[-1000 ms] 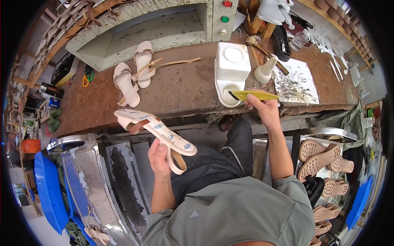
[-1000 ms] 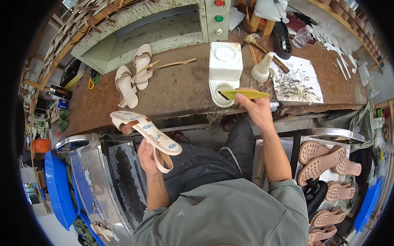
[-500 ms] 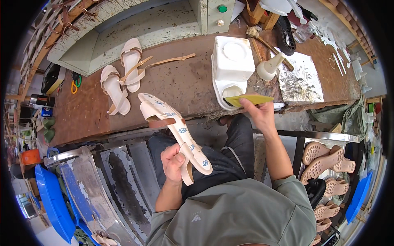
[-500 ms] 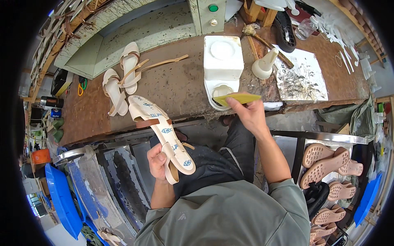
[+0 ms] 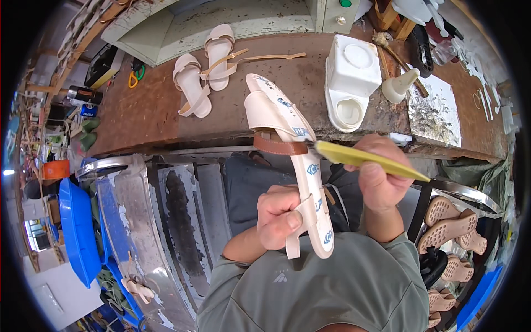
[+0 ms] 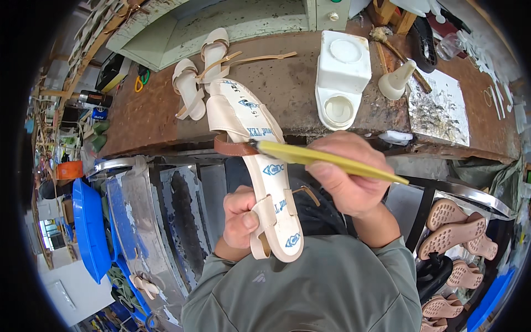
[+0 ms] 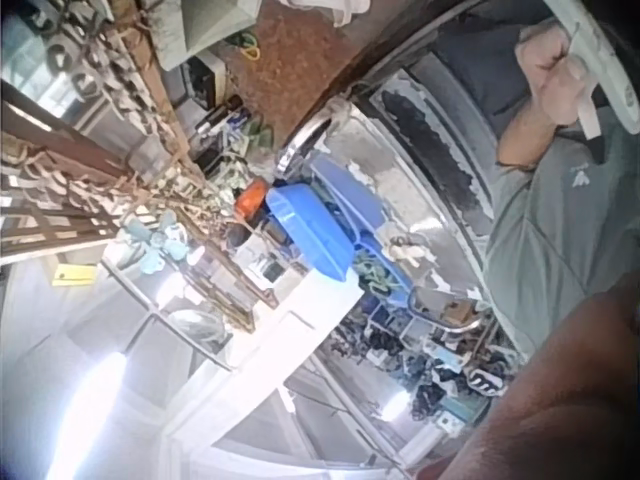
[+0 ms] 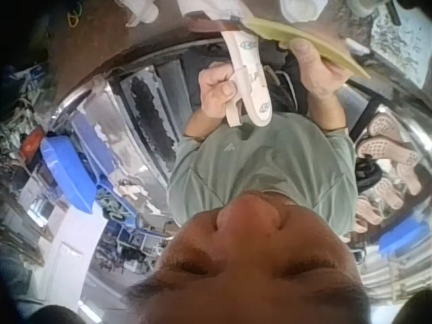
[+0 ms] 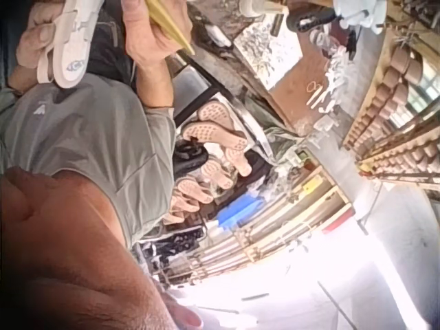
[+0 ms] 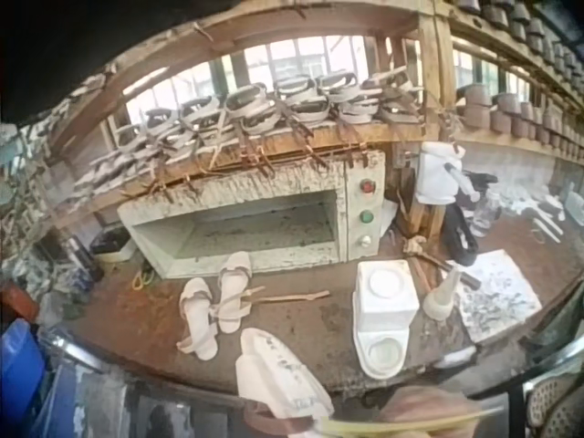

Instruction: The person applies glue to the sole and strap areas of several beige sandals using a yellow brush. They handle the sandals one at a time, rotating them to cover different sections, and place finished units on a nearby metal tray.

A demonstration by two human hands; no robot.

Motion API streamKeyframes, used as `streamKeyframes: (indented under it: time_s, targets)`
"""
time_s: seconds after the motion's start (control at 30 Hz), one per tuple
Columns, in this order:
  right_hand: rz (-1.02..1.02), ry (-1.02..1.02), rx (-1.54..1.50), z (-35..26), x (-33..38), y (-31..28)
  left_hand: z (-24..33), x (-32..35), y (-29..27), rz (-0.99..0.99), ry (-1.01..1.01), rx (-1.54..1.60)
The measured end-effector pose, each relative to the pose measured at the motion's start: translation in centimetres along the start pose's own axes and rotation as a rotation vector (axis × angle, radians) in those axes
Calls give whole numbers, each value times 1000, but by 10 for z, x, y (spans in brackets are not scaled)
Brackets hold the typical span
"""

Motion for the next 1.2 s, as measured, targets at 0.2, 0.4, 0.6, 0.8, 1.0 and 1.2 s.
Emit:
streamKeyframes:
  time_s: [0.2, 0.4, 0.6, 0.8, 1.0, 1.2]
  targets:
    - [-137, -142, 34, -17, 9, 12, 14, 9, 11, -66, 86, -93]
    - [-154, -181, 79, -34, 20, 16, 20, 14, 18, -85, 143, -134]
    - [-175, -157, 78, -43, 31, 16, 23, 19, 20, -90, 173, -149]
    - [-199, -119, -2, -50, 40, 17, 25, 25, 21, -60, 200, -147]
    - [-235, -97, -40, -59, 44, 18, 28, 25, 21, -35, 252, -157]
    - [-280, -141, -19, -64, 45, 19, 26, 28, 20, 26, 236, -144]
Point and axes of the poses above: each hand's wrist, its own x-axis away from the middle knuckle, its own y-axis out of the palm, z = x × y, the point moved 2 cm from there along -x, towards the middle knuckle, and after that the axes turned 9 degrees about -z, right-handed, at the moved point
